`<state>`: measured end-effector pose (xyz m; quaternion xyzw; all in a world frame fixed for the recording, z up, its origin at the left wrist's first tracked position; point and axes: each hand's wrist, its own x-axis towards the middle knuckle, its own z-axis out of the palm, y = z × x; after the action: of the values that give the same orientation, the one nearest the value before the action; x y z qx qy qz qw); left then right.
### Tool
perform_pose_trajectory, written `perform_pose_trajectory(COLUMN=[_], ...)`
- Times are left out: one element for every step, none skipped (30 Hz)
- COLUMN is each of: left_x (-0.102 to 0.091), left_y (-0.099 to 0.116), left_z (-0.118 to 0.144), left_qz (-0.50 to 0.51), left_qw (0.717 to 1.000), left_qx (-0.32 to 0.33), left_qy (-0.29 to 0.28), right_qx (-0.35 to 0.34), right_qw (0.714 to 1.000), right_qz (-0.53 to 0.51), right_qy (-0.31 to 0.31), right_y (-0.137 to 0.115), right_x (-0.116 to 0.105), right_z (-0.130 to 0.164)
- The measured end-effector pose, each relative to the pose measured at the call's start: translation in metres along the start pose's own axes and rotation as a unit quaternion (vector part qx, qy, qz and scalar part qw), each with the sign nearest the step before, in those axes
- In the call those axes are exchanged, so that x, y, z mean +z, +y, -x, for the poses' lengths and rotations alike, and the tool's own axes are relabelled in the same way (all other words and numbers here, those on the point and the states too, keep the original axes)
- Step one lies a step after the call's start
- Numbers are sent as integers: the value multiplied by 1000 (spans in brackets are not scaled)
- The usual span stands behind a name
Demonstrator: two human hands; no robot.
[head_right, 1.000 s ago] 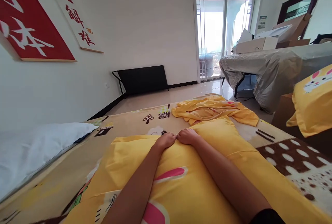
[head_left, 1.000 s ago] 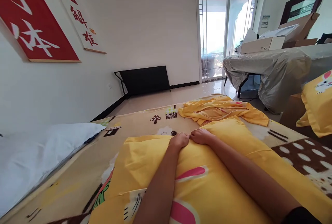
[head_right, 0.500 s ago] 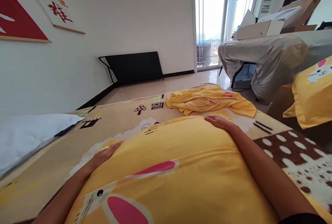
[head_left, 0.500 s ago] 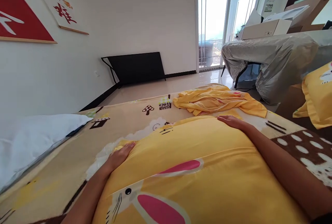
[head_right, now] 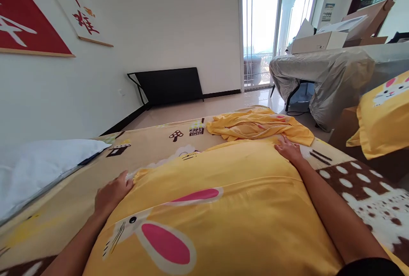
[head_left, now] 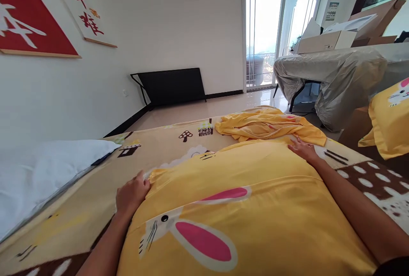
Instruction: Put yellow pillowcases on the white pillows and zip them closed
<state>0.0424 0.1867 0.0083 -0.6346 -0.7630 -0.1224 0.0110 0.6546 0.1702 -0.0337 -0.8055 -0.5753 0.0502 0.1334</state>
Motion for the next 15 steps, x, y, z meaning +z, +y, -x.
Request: perform_pose_trajectory(left_x=[-16, -33, -49, -64, -76, -84, -88, -88, -83, -76, -67, -57, -47, -40, -34], left_y=[9, 20, 34, 52, 73, 96, 119, 141, 160, 174, 183, 185, 182, 175, 164], left_z=[6, 13, 22, 34, 48, 63, 79, 95, 110, 122, 131, 138, 141, 143, 142], left_qz=[4, 12, 25, 38, 50, 61, 73, 87, 91, 86, 81, 75, 69, 63, 58], left_qw=[1000, 999, 998, 997, 994, 990, 980, 959, 941, 928, 918, 914, 915, 918, 922], left_qx=[-13, -11, 5, 37, 79, 124, 185, 271, 325, 359, 383, 392, 393, 389, 382], left_qy=[25, 44, 54, 55, 48, 36, 23, -2, -32, -55, -67, -68, -61, -49, -35], right_qx=[8, 5, -14, -49, -100, -167, -232, -286, -331, -371, -397, -411, -414, -409, -399], right_qw=[1000, 998, 997, 994, 990, 981, 968, 954, 940, 925, 914, 908, 907, 909, 914], right_qz=[-2, -9, -19, -32, -45, -54, -64, -71, -78, -83, -84, -83, -79, -73, -66], right_qy=[30, 58, 80, 94, 90, 78, 66, 45, 23, 1, -9, -12, -6, 5, 18], right_y=[-3, -9, -20, -35, -54, -77, -101, -124, -145, -162, -174, -179, -179, -174, -165], right_x=[-12, -25, -39, -52, -63, -72, -77, -79, -78, -73, -67, -60, -53, -47, -42], right_z=[8, 18, 31, 48, 67, 88, 109, 130, 149, 164, 175, 182, 185, 184, 182])
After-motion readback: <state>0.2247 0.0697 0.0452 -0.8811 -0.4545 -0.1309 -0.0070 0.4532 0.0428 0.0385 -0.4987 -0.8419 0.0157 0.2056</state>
